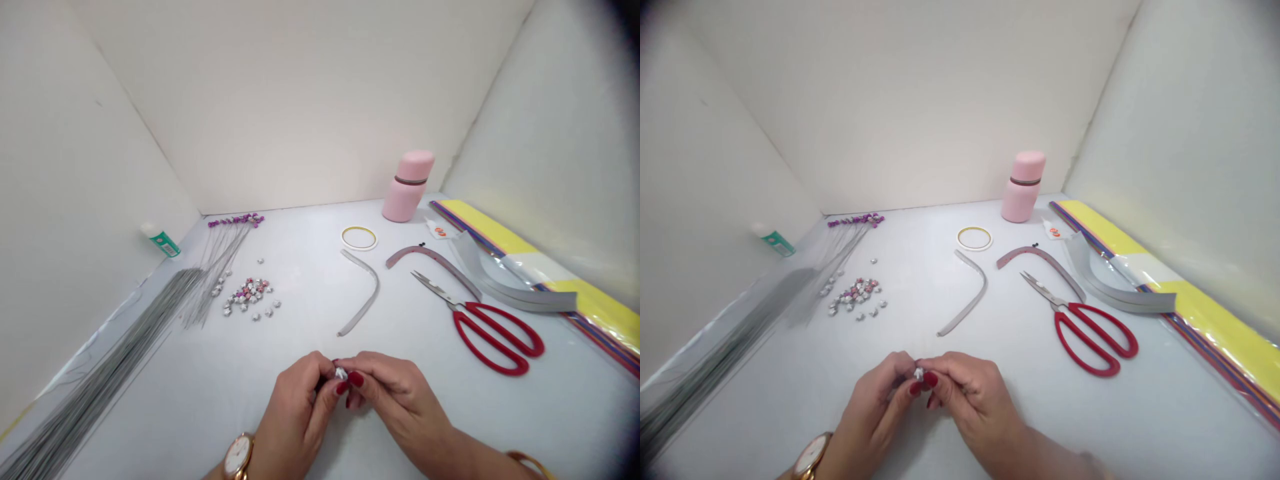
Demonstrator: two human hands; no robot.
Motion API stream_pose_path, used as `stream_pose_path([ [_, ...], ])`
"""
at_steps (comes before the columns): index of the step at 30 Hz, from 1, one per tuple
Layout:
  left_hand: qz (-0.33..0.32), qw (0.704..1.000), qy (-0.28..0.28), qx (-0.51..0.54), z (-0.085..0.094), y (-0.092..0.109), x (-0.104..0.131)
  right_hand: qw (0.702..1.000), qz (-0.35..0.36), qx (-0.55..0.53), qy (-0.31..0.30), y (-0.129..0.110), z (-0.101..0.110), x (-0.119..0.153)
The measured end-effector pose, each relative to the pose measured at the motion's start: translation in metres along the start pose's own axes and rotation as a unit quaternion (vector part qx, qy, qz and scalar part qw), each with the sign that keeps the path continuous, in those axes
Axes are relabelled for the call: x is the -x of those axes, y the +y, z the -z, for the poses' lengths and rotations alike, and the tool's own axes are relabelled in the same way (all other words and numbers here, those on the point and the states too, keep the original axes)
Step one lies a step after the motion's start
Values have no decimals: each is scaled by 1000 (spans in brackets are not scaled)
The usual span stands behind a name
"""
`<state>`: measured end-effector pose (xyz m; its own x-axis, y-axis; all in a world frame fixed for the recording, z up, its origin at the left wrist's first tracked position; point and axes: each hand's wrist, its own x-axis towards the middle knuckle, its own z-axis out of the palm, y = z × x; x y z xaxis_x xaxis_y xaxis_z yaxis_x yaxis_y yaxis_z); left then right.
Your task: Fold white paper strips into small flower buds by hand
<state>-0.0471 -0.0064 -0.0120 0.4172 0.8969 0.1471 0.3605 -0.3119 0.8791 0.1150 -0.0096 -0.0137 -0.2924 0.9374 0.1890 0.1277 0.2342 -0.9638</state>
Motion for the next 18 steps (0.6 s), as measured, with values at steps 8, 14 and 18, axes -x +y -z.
stream_pose_path([
  [8,-13,1000,-10,-12,2,2,-2,997,43,59,-2,0,2,3],
  [14,-30,997,16,-68,-2,-1,2,994,12,108,-4,-1,-2,4],
  [18,-42,997,0,-58,-3,1,2,986,40,158,-40,-3,-3,3],
])
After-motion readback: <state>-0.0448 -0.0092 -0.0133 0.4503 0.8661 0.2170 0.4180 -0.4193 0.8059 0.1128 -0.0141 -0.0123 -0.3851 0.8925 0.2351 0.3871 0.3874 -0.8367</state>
